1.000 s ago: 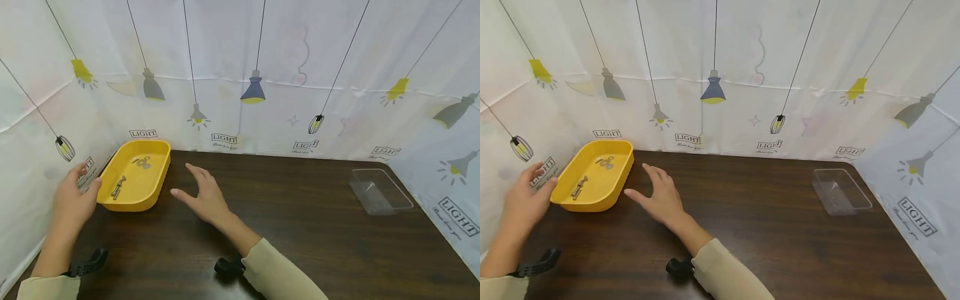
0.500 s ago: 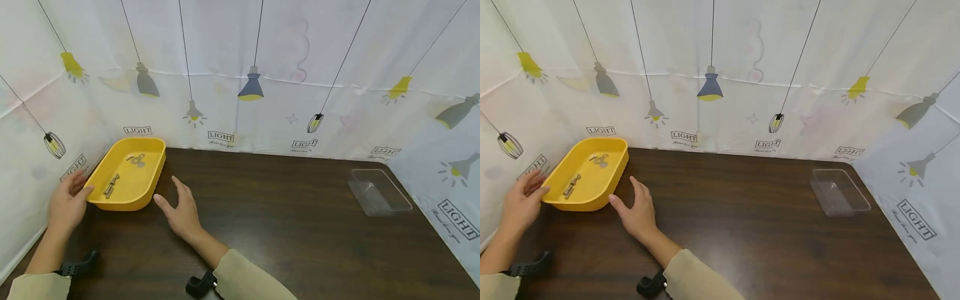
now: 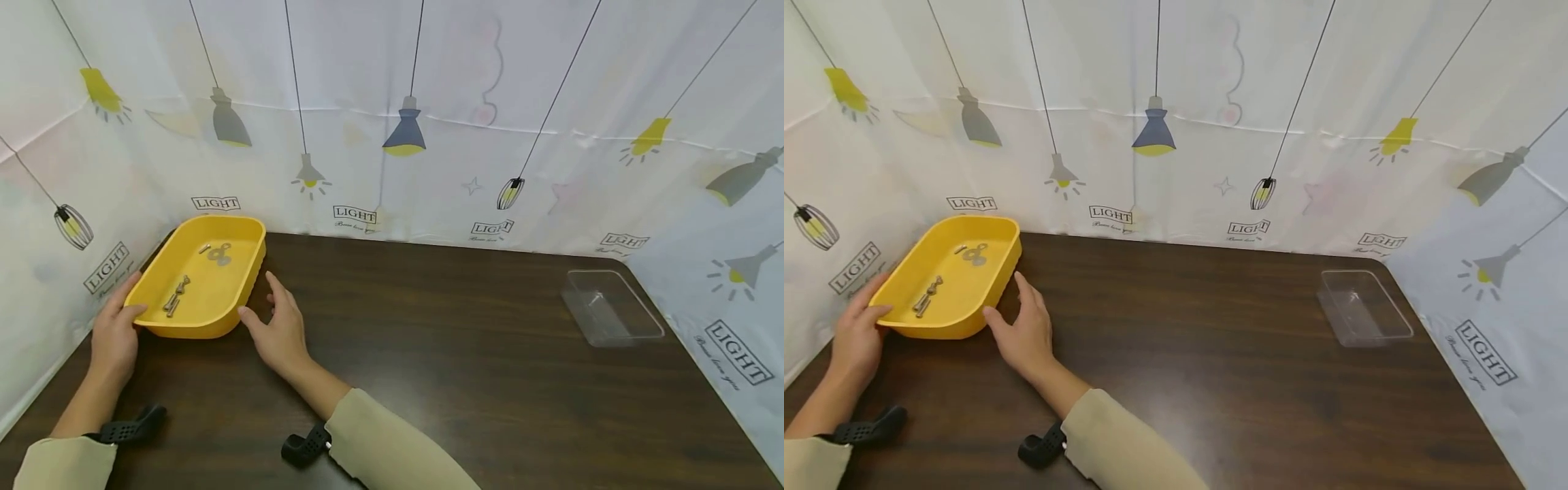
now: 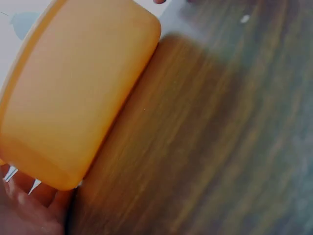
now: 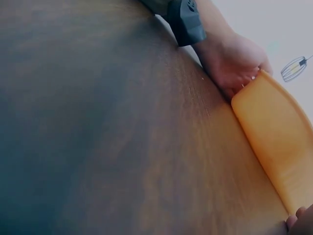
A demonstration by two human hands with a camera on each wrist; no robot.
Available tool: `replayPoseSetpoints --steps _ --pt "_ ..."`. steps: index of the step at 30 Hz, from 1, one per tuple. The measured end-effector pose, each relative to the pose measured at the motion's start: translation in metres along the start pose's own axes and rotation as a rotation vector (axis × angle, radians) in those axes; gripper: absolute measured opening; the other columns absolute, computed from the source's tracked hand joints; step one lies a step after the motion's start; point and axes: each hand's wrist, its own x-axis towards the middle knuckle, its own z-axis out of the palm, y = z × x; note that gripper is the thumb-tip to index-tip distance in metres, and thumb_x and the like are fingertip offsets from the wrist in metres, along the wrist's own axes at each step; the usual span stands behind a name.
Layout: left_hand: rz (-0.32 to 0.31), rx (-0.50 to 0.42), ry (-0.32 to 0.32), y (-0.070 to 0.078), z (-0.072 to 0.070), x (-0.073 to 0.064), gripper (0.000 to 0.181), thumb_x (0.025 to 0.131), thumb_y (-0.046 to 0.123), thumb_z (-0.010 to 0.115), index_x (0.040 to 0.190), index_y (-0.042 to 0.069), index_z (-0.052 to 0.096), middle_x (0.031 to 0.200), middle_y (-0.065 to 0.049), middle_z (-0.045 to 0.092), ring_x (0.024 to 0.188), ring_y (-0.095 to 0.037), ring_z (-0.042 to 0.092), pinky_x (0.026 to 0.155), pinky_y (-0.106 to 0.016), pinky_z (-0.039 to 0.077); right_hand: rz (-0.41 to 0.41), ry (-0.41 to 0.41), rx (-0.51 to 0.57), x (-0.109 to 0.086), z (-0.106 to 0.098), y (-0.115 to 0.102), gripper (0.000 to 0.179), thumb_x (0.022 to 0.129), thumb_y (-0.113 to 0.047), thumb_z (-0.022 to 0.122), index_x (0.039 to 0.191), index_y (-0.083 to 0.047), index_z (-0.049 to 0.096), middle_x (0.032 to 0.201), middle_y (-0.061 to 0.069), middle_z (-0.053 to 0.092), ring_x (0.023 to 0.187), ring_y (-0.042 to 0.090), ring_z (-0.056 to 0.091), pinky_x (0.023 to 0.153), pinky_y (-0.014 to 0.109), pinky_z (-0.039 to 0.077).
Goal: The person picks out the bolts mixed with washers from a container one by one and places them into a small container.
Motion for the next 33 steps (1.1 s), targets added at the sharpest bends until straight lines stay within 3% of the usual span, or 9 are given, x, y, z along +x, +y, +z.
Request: replayPoseSetpoints --steps 2,4,9,11,16,20,23,29,33 --pt "-0.013 -0.005 0.007 0.003 -0.001 0.002 0.055 0.107 0.022 0.033 0.16 0.034 0.025 0.166 0.023 0.018 0.156 -0.002 0.012 0.111 -0.001 0.018 -0.01 0.004 -0.005 0.004 0.003 -0.001 0.067 0.096 -0.042 0.063 0.157 -0.037 0.033 0.152 0.003 0.049 0.131 0.018 0.054 0.103 0.029 0.049" --pt "-0.021 -0.008 0.019 0.004 -0.001 0.002 0.055 0.107 0.022 0.035 0.16 0.033 0.026 0.165 0.024 0.02 0.156 -0.001 0.013 0.113 -0.002 0.017 -0.023 -0.008 -0.033 0.005 0.005 0.0 0.067 0.098 -0.042 0.061 0.158 -0.035 0.033 0.155 0.0 0.048 0.131 0.018 0.054 0.103 0.029 0.049" --pt "-0.003 0.018 0.022 0.005 0.004 0.001 0.056 0.106 0.021 0.032 0.161 0.03 0.026 0.168 0.015 0.019 0.157 -0.009 0.014 0.129 -0.03 0.01 -0.079 -0.09 -0.142 0.007 0.005 0.001 0.071 0.099 -0.053 0.056 0.161 -0.035 0.025 0.16 -0.006 0.041 0.129 0.017 0.059 0.106 0.032 0.049" --pt "0.004 0.026 0.013 0.006 0.009 0.002 0.056 0.106 0.02 0.03 0.161 0.03 0.026 0.169 0.012 0.02 0.157 -0.011 0.017 0.129 -0.032 0.012 -0.083 -0.108 -0.167 0.007 0.003 0.001 0.071 0.099 -0.054 0.054 0.161 -0.037 0.022 0.16 -0.007 0.04 0.129 0.016 0.059 0.107 0.033 0.048" --pt "0.001 0.031 0.01 0.008 0.013 -0.002 0.056 0.106 0.02 0.033 0.16 0.034 0.028 0.167 0.014 0.024 0.156 -0.007 0.02 0.126 -0.023 0.015 -0.061 -0.112 -0.163 0.005 0.003 0.001 0.068 0.101 -0.051 0.05 0.16 -0.042 0.018 0.162 -0.009 0.037 0.141 0.016 0.048 0.115 0.042 0.043" --pt "0.037 0.043 0.008 0.008 0.015 -0.005 0.055 0.106 0.02 0.037 0.159 0.032 0.031 0.165 0.015 0.029 0.15 0.002 0.025 0.108 0.0 0.021 -0.05 -0.092 -0.133 0.004 0.003 0.001 0.066 0.1 -0.042 0.049 0.159 -0.044 0.019 0.163 -0.009 0.034 0.147 0.019 0.041 0.118 0.047 0.039" --pt "0.059 0.054 0.005 0.007 0.017 -0.006 0.054 0.107 0.021 0.036 0.159 0.031 0.031 0.165 0.014 0.03 0.148 0.004 0.027 0.096 0.007 0.022 -0.059 -0.084 -0.124 0.003 0.001 0.002 0.067 0.1 -0.038 0.049 0.16 -0.042 0.02 0.164 -0.008 0.034 0.147 0.019 0.041 0.118 0.046 0.039" --pt "0.051 0.05 -0.001 0.011 0.021 -0.008 0.052 0.108 0.025 0.032 0.16 0.033 0.029 0.167 0.01 0.028 0.153 -0.006 0.025 0.124 -0.02 0.018 -0.105 -0.108 -0.167 0.001 -0.01 0.003 0.065 0.101 -0.043 0.049 0.161 -0.036 0.023 0.164 -0.003 0.034 0.147 0.02 0.043 0.117 0.044 0.041" --pt "0.048 0.034 -0.004 0.013 0.027 -0.01 0.052 0.108 0.025 0.031 0.159 0.032 0.03 0.167 0.007 0.029 0.155 -0.01 0.025 0.127 -0.027 0.017 -0.107 -0.126 -0.191 -0.003 -0.018 0.005 0.065 0.102 -0.046 0.049 0.161 -0.037 0.023 0.163 -0.002 0.035 0.146 0.021 0.043 0.116 0.046 0.042"
